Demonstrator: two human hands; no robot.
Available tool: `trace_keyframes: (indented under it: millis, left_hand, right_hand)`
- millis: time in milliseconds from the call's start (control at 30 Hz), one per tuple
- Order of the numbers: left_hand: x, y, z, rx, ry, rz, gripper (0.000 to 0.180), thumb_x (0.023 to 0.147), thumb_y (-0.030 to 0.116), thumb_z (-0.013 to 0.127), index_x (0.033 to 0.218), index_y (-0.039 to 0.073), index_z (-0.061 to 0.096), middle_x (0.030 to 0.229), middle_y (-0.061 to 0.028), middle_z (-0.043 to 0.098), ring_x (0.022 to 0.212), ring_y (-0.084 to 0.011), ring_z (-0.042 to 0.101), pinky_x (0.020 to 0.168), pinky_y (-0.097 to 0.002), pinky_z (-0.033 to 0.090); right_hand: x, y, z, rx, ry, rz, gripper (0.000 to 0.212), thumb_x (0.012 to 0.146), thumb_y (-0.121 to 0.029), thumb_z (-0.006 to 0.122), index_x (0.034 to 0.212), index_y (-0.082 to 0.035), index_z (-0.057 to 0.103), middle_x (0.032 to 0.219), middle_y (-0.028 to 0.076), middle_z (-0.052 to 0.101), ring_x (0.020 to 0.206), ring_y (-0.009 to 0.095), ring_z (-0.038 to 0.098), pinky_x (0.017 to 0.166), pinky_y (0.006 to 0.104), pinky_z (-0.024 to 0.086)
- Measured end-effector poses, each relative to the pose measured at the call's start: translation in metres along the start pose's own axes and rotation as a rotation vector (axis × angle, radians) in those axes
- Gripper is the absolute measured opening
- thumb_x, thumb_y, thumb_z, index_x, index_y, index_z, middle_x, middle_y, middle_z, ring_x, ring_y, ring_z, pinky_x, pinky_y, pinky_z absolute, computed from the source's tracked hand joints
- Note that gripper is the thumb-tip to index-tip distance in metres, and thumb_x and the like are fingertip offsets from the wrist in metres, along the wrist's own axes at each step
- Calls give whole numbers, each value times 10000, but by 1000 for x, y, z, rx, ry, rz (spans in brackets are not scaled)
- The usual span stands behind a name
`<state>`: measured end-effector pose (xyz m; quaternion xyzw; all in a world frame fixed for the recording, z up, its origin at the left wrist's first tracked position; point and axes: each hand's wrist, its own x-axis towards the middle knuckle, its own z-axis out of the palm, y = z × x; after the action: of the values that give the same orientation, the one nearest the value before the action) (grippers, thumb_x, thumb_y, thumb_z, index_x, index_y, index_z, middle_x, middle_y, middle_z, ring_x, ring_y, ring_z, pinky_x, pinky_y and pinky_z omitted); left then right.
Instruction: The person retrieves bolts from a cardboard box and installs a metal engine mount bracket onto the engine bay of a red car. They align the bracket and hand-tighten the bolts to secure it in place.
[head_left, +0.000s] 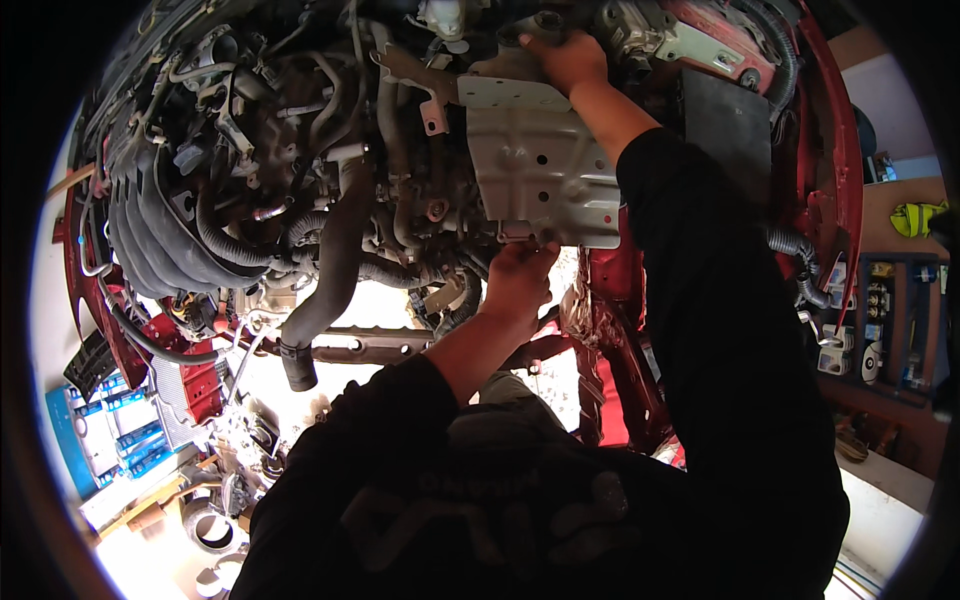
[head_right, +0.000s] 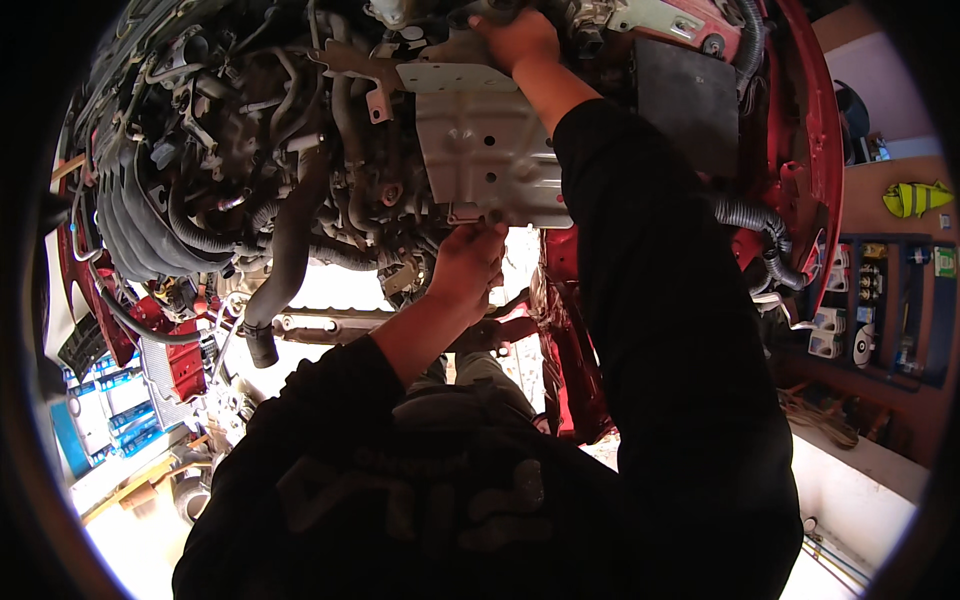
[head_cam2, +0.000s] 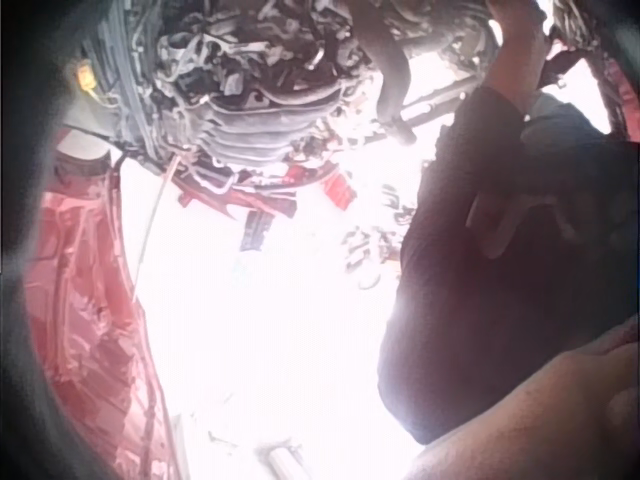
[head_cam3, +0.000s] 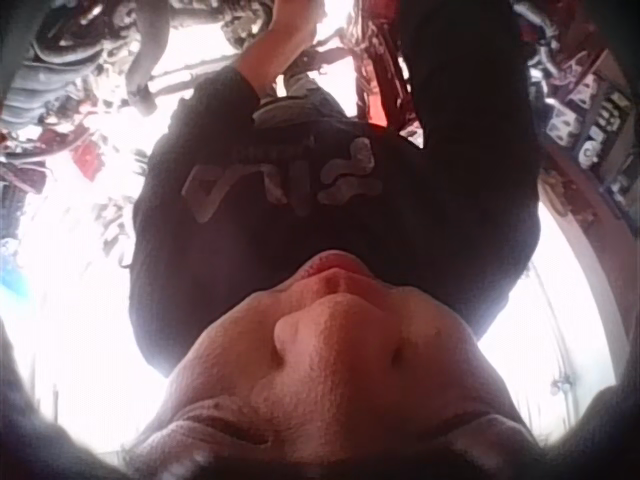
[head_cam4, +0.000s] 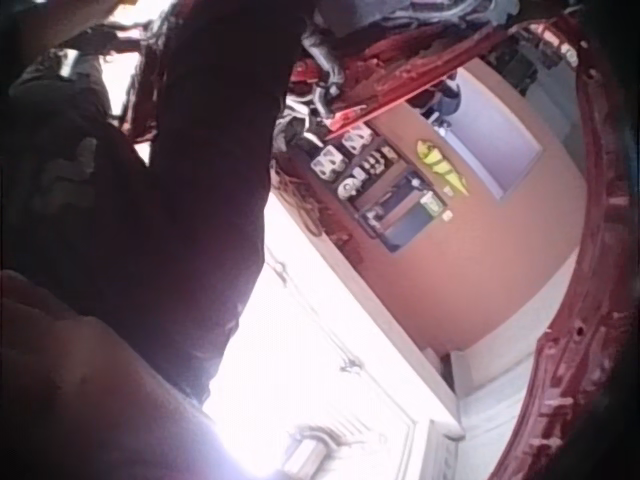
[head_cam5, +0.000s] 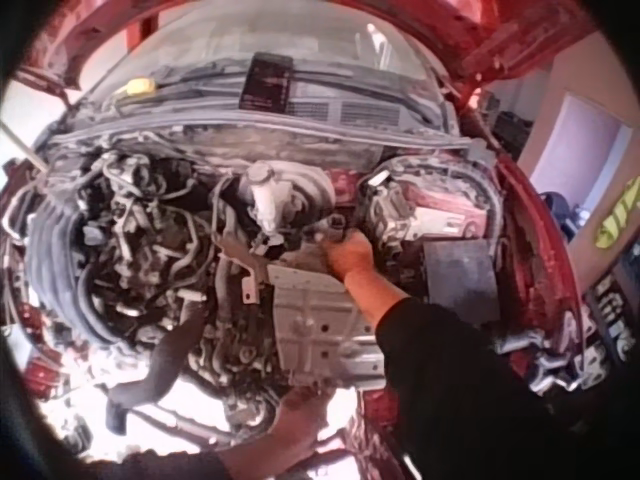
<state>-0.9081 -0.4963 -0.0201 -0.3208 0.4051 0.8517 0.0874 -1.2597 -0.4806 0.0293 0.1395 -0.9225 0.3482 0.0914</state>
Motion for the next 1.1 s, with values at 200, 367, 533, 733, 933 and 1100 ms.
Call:
trace_keyframes:
  millis: [200, 367, 533, 733, 933, 1100]
  left_hand:
    - [3, 0, -3, -37, -37, -7, 200, 1047, 215, 799, 1085, 87, 650, 722, 62, 487, 554, -68, 406, 496, -297, 354]
    - [-3, 7, -1, -12, -39, -46, 275, 1091, 216, 707, 859, 170, 565, 683, 77, 461, 546, -82, 375, 539, -311, 330]
    - [-7, 18, -2, 7, -89, -101, 268, 1089, 237, 661, 850, 186, 551, 687, 78, 429, 551, -80, 337, 546, -316, 297]
    - [-59, 56, -13, 130, -265, -180, 242, 1116, 352, 564, 1038, 138, 645, 728, 34, 519, 558, -74, 379, 559, -326, 355]
    - [-117, 132, -8, 159, -250, 40, 441, 1180, 481, 479, 1314, 92, 638, 817, -31, 624, 573, -90, 411, 587, -310, 413]
    - [-120, 186, -8, 254, -276, 201, 624, 1180, 639, 409, 1324, 82, 652, 867, -24, 663, 593, -89, 465, 589, -282, 428]
  right_hand:
    - [0, 6, 12, -40, -73, 13, 771, 857, -717, 823, 1250, -54, 816, 1239, 255, 794, 1209, 430, 745, 1043, 494, 588]
    - [-5, 13, 24, -169, -115, -3, 754, 851, -652, 836, 1272, -28, 795, 1267, 287, 776, 1229, 469, 725, 1048, 504, 583]
    - [-4, 12, 7, -185, -135, -96, 638, 875, -538, 810, 1222, -4, 788, 1239, 283, 772, 1210, 472, 721, 1030, 514, 585]
    - [-15, -36, -98, -300, -325, -404, 334, 982, -300, 702, 1194, -56, 786, 1227, 224, 775, 1149, 438, 741, 1007, 508, 595]
    - [-149, -128, -189, -107, -566, -376, 187, 990, -188, 683, 1076, -38, 756, 1102, 197, 763, 1037, 432, 740, 919, 529, 592]
    - [-241, -190, -174, 180, -534, -538, 205, 903, -124, 738, 1065, 1, 732, 1151, 178, 740, 1059, 410, 734, 861, 523, 601]
